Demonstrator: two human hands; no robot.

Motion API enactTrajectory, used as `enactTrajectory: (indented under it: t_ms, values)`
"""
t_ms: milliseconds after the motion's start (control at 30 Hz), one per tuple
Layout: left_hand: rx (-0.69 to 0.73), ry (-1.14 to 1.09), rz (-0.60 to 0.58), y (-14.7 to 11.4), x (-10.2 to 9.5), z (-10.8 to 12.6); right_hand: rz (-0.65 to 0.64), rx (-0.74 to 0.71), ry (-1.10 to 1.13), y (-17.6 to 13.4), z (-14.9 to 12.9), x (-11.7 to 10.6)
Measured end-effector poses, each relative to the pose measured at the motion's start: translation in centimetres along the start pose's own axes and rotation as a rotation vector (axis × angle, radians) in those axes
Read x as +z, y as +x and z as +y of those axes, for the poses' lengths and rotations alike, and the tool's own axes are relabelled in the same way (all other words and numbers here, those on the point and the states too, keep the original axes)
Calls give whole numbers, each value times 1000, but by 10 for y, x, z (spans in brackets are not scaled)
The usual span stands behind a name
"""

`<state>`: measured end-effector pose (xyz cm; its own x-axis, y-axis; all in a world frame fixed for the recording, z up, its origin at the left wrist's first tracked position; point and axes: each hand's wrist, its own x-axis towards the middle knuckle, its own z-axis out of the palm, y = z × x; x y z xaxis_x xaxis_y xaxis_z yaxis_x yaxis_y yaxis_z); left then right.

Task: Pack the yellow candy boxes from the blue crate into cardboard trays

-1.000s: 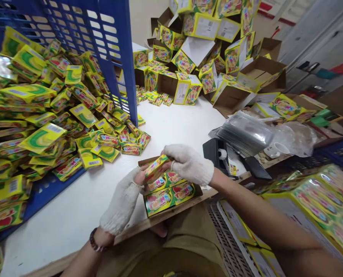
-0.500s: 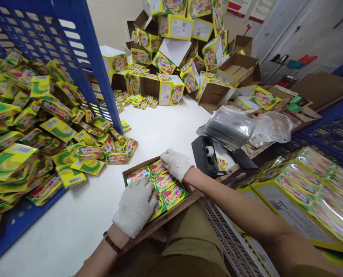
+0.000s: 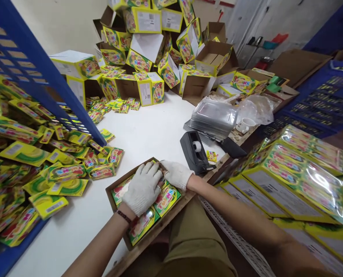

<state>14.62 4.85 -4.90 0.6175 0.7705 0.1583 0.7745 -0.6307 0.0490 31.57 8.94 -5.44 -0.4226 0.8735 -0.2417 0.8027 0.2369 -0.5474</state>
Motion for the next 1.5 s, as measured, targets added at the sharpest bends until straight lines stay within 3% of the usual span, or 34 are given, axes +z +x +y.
enactTrajectory:
  t_ms: [367, 667, 1000, 1100, 1200, 1300, 1500]
  values:
    - [-75, -18, -128, 8, 3, -2, 64, -1, 62, -1, 1, 10]
    - [-39, 14, -215, 21, -17, 1, 78, -75, 43, -3, -4, 8]
    - [-63, 29, -240, 17, -18, 14, 81, 30, 41, -7, -5, 16]
    - [-152, -45, -191, 7, -16, 8, 69, 52, 53, -9, -5, 15]
    - [-357, -97, -126, 1, -14, 4, 83, 62, 47, -11, -6, 15]
    - [-508, -90, -134, 4, -12, 6, 92, 80, 30, -14, -7, 17]
    - [-579, 17, -190, 16, -11, 14, 239, 63, -85, -25, -15, 15]
